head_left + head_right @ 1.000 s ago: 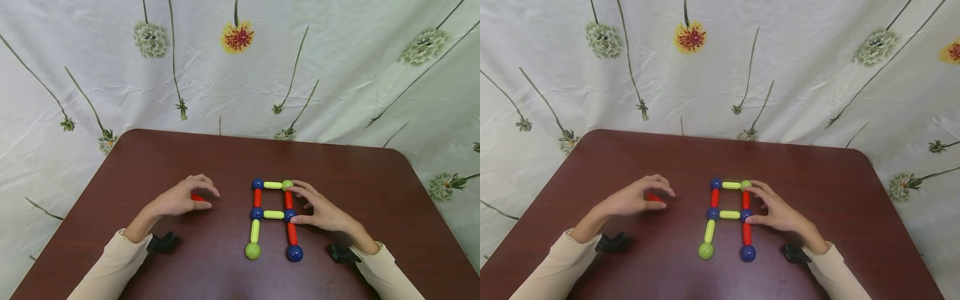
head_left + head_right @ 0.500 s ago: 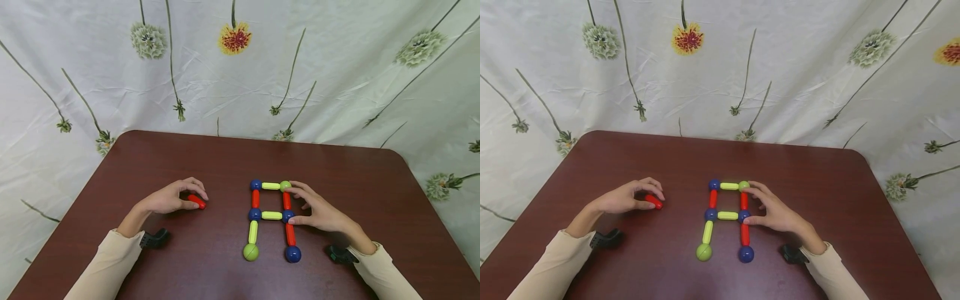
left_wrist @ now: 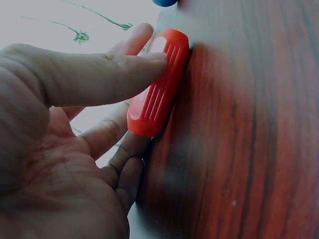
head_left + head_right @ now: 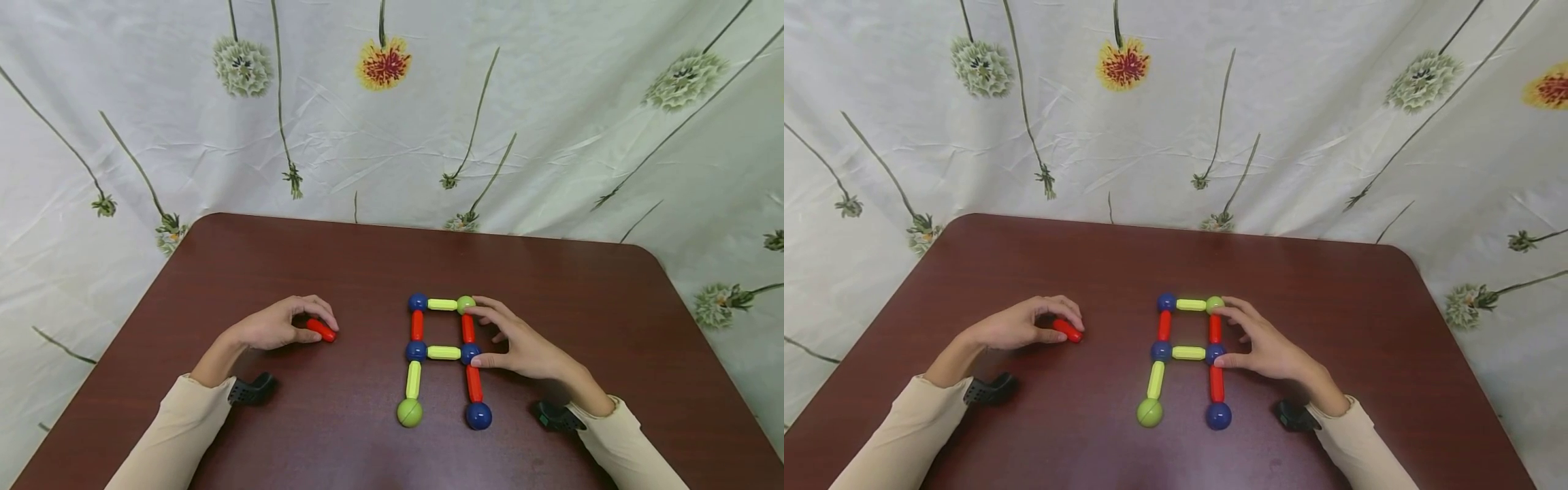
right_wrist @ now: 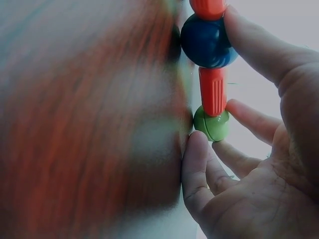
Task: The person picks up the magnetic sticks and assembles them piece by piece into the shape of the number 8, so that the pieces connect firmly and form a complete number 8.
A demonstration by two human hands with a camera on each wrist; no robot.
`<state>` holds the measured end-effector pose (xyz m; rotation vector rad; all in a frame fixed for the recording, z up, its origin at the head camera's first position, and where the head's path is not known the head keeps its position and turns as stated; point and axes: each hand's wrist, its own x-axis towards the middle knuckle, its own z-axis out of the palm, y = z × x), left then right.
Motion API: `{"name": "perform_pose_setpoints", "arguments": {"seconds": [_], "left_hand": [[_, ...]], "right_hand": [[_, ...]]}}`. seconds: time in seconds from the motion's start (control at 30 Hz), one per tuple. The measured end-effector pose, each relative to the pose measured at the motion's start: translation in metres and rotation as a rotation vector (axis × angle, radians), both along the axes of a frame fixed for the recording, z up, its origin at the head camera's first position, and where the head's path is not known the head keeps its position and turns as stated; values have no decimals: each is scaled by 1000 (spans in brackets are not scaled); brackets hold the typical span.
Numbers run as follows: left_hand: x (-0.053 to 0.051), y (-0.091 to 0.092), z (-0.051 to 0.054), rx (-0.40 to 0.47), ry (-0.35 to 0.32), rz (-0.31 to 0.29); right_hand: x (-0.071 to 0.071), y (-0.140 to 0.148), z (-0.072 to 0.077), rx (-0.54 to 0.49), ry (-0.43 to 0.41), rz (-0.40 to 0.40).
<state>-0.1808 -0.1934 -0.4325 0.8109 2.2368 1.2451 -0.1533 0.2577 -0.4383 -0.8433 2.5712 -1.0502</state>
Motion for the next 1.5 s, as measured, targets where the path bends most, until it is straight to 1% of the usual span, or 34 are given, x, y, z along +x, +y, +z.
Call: {"name": "perform_pose_setpoints", "arguments": {"seconds": [0.2,0.37,0.47,0.63,0.73,0.87,1.0,1.1,1.33,1.5], "left_hand": [[-1,-1,-1,-28,26,4],[-1,-2,0,-31,24,1],[-1,-2,0,-48,30,-2],[-1,-3,1,-96,42,27],[0,-3,1,-102,38,44],[0,-2,0,-85,28,51],[2,1,1,-73,28,62],[4,5,4,-67,29,69],[10,17,10,-45,50,36],[16,28,16,-44,56,41]], "right_hand": [[0,-1,1,3,-10,-3],[0,0,1,11,-9,-7],[0,0,1,15,-8,-7],[-1,0,1,14,-4,-2],[-1,0,2,16,-9,-5],[-1,-1,1,16,-15,-10],[-1,-1,-1,11,-19,-14],[-1,-1,-2,11,-20,-17],[0,-1,-1,12,-22,-20],[0,-1,0,18,-24,-23]]}}
